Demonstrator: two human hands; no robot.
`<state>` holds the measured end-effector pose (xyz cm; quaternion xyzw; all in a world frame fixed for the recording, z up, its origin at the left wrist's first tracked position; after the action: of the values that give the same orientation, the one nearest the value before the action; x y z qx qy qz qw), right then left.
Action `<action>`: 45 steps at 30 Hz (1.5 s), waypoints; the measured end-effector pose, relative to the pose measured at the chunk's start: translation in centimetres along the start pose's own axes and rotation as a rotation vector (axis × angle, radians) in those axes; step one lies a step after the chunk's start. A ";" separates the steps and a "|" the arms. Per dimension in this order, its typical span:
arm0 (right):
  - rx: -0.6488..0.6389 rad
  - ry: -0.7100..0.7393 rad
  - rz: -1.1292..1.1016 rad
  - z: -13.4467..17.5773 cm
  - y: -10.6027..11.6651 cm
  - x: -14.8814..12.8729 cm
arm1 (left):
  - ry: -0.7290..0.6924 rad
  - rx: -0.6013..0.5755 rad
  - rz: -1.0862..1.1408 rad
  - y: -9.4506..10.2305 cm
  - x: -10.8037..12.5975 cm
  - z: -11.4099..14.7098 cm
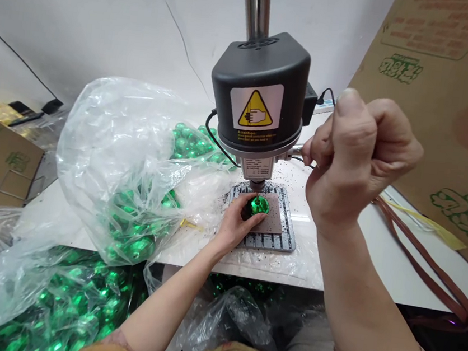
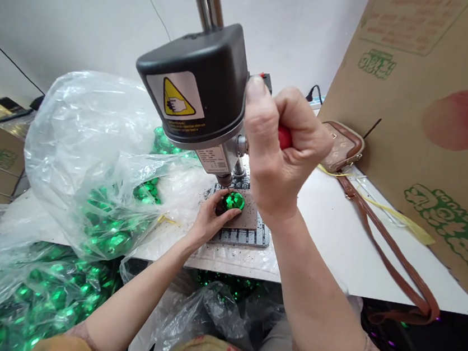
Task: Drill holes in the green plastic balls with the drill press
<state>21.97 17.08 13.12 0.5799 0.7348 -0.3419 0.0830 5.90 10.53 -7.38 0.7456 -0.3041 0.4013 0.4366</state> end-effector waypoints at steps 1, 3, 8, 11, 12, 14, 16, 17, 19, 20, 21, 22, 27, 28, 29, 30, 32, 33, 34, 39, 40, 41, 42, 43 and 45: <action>0.017 0.002 0.013 0.3 0.1 0.1 | -0.008 0.000 -0.005 0.0 0.0 0.0; 0.059 0.022 0.010 0.9 0.5 0.2 | -0.017 0.003 -0.005 0.0 0.1 0.0; 0.091 0.121 -0.016 2.4 1.1 0.1 | -0.028 0.011 -0.003 0.0 0.0 0.1; 0.093 0.165 -0.041 2.8 1.3 0.1 | -0.037 0.015 -0.010 0.0 0.1 0.1; 0.092 0.172 -0.054 2.9 1.3 0.2 | -0.036 0.016 -0.012 0.0 0.1 0.2; 0.091 0.178 -0.065 2.9 1.4 0.3 | -0.031 0.015 -0.017 -0.1 0.0 0.2; 0.086 0.187 -0.061 3.0 1.4 0.4 | -0.030 0.016 -0.019 -0.1 0.0 0.2; 0.080 0.189 -0.057 3.1 1.4 0.5 | -0.032 0.018 -0.018 -0.1 0.0 0.2; 0.068 0.202 -0.062 3.3 1.6 0.6 | -0.038 0.021 -0.012 -0.1 -0.1 0.2; 0.062 0.209 -0.065 3.4 1.7 0.6 | -0.040 0.022 -0.010 -0.1 -0.1 0.2; 0.050 0.216 -0.063 3.5 1.9 0.6 | -0.040 0.023 -0.010 -0.1 -0.1 0.2; 0.039 0.220 -0.055 3.6 2.0 0.7 | -0.040 0.024 -0.012 -0.1 -0.1 0.2; -0.007 0.234 -0.039 4.0 2.3 0.7 | -0.031 0.026 -0.007 -0.1 0.0 0.3; -0.009 0.238 -0.057 4.1 2.3 0.7 | -0.028 0.025 -0.005 -0.1 0.0 0.3; -0.013 0.242 -0.075 4.1 2.4 0.7 | -0.025 0.024 -0.004 -0.1 0.0 0.3; -0.014 0.244 -0.087 4.2 2.4 0.7 | -0.025 0.024 -0.003 -0.1 0.0 0.3; -0.012 0.238 -0.091 4.2 2.4 0.7 | -0.030 0.024 -0.001 -0.1 0.1 0.3; -0.010 0.232 -0.090 4.3 2.4 0.8 | -0.034 0.025 -0.001 -0.1 0.2 0.3; -0.006 0.228 -0.092 4.3 2.4 0.8 | -0.037 0.027 -0.001 -0.1 0.2 0.3; -0.036 0.267 -0.151 4.4 2.5 0.7 | -0.041 0.032 0.003 -0.1 0.4 0.2; -0.046 0.276 -0.154 4.5 2.5 0.8 | -0.042 0.031 0.005 -0.1 0.4 0.2; -0.050 0.283 -0.155 4.6 2.6 0.9 | -0.042 0.031 0.006 -0.1 0.4 0.2; -0.051 0.289 -0.154 4.7 2.7 1.0 | -0.041 0.031 0.006 -0.1 0.4 0.2; -0.051 0.291 -0.149 4.8 2.7 1.0 | -0.040 0.030 0.006 -0.1 0.4 0.2; -0.038 0.276 -0.133 4.8 2.7 1.1 | -0.035 0.033 0.011 0.0 0.4 0.2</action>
<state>22.78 15.31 7.89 0.5698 0.7824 -0.2496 -0.0309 6.20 10.31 -7.12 0.7578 -0.3092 0.3954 0.4168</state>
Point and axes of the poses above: each hand's wrist, its own z-axis away from the middle knuckle, its own y-axis out of the back of the hand, x = y × z, the point moved 6 cm from there along -z, towards the middle knuckle, and after that the axes turned 4 degrees about z, right-handed, at the moved point
